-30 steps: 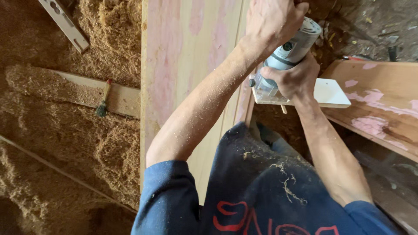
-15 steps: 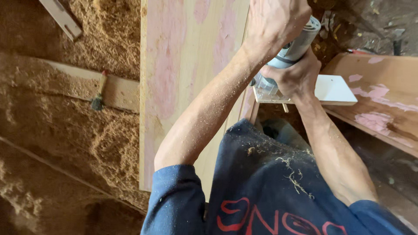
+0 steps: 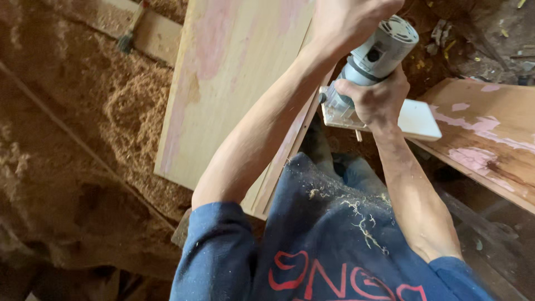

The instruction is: The person uses a handheld router with a guide jig to cut grooves along the edges of a large wooden board. They repeatedly move the router along the board's length, creating parallel grooves and generating wood shavings.

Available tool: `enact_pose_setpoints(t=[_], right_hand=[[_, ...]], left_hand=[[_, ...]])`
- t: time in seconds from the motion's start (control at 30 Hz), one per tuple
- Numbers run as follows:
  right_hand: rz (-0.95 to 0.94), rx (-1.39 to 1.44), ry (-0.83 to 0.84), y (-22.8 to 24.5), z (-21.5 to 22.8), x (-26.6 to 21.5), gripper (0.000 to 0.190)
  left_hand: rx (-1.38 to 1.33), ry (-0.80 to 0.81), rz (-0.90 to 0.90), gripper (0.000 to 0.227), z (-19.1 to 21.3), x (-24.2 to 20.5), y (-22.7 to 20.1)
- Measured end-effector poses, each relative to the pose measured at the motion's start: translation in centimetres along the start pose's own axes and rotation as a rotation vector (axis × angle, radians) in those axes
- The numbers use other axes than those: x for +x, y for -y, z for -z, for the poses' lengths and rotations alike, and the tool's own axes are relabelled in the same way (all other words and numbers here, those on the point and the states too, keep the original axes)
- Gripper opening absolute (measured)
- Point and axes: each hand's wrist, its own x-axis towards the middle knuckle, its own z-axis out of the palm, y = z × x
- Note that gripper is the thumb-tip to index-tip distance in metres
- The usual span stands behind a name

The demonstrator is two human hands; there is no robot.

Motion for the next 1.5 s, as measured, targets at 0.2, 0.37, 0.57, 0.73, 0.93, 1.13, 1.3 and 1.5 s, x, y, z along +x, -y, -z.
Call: enact_pose_setpoints(t=[0.2, 0.37, 0.57, 0.73, 0.93, 1.13, 1.3, 1.5], right_hand=[[-0.049, 0.082, -0.042, -1.8, -2.5, -3.7, 0.050], [-0.482, 1.319, 0.015, -2.4, -6.7, -6.6, 0.054], [-0.212, 0.150, 0.224, -0.6, -9.8, -9.1, 0.064], [-0.063, 0.012, 0.470, -0.3, -7.1, -9.2, 0.095], [0.117, -0.541, 0.644, -3.0, -2.5, -10.0, 0.124], [0.112, -0.661, 0.550, -6.9, -5.5, -10.5, 0.113], [0.319, -0.694, 0.338, -8.4, -6.5, -11.6, 0.091], [0.340, -0.743, 0.224, -8.4, -7.6, -12.2, 0.082]], left_hand=[[0.007, 0.048, 0.094, 0.102, 3.5, -12.2, 1.4], [-0.116, 0.311, 0.390, 0.097, 4.0, -16.9, 1.0], [-0.224, 0.332, 0.591, 0.090, 7.5, -19.1, 2.7], [-0.225, 0.362, 0.545, 0.070, 9.4, -19.2, 4.3], [-0.292, 0.290, 0.454, 0.061, 11.3, -20.0, 7.3], [-0.432, 0.299, 0.206, 0.065, 11.4, -21.7, 9.5], [-0.542, 0.258, 0.175, 0.075, 11.3, -24.0, 11.9], [-0.261, 0.325, 0.028, 0.082, 11.5, -25.6, 14.9]])
